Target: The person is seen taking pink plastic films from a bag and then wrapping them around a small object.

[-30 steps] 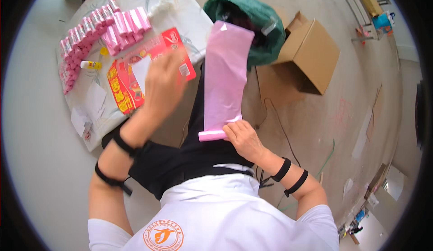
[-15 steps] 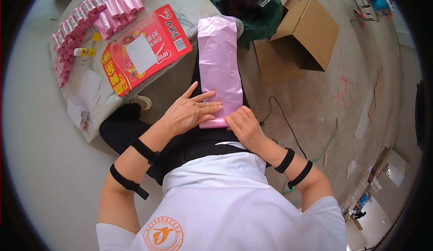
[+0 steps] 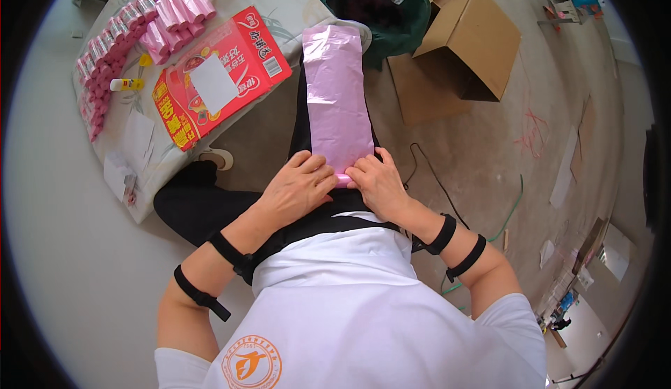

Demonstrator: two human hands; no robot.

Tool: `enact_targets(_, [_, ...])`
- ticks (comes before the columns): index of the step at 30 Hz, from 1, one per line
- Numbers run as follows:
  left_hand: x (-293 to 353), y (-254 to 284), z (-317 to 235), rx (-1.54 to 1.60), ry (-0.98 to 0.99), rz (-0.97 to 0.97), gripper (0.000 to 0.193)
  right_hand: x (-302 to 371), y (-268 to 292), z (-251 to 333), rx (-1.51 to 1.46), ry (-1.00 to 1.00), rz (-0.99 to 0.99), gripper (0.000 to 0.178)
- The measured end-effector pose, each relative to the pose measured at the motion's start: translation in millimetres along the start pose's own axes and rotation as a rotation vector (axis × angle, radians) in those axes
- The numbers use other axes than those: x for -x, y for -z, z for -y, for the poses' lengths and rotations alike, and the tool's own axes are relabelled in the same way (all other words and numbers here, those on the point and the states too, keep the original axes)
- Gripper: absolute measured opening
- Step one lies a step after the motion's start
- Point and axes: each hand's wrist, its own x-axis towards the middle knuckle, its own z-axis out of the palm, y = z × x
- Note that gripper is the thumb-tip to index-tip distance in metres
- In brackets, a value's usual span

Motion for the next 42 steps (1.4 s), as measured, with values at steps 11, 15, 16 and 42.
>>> enact_targets(11, [-20.0, -15.4, 6.0, 0.106, 0.018, 0.042, 0.006, 16.5, 25.3, 1.8, -0.13, -0.132, -0.307, 0.036])
enact_targets(15, [-28.5, -11.4, 8.7, 0.107, -0.006, 0.081, 0.006, 30.7, 31.5, -3.0, 0.081, 0.126, -0.374, 0.029])
enact_targets(16, [-30.0, -10.4, 10.0, 0.113, -0.006, 0.099, 0.006, 23.5, 33.2, -1.9, 0.106, 0.221, -0.307, 0.028])
enact_targets(42, [3.8, -24.9, 34.4, 1.263, 1.086, 0.193, 0.033, 4.3, 12.4, -0.4, 0.04, 0.124, -0.198, 0.029])
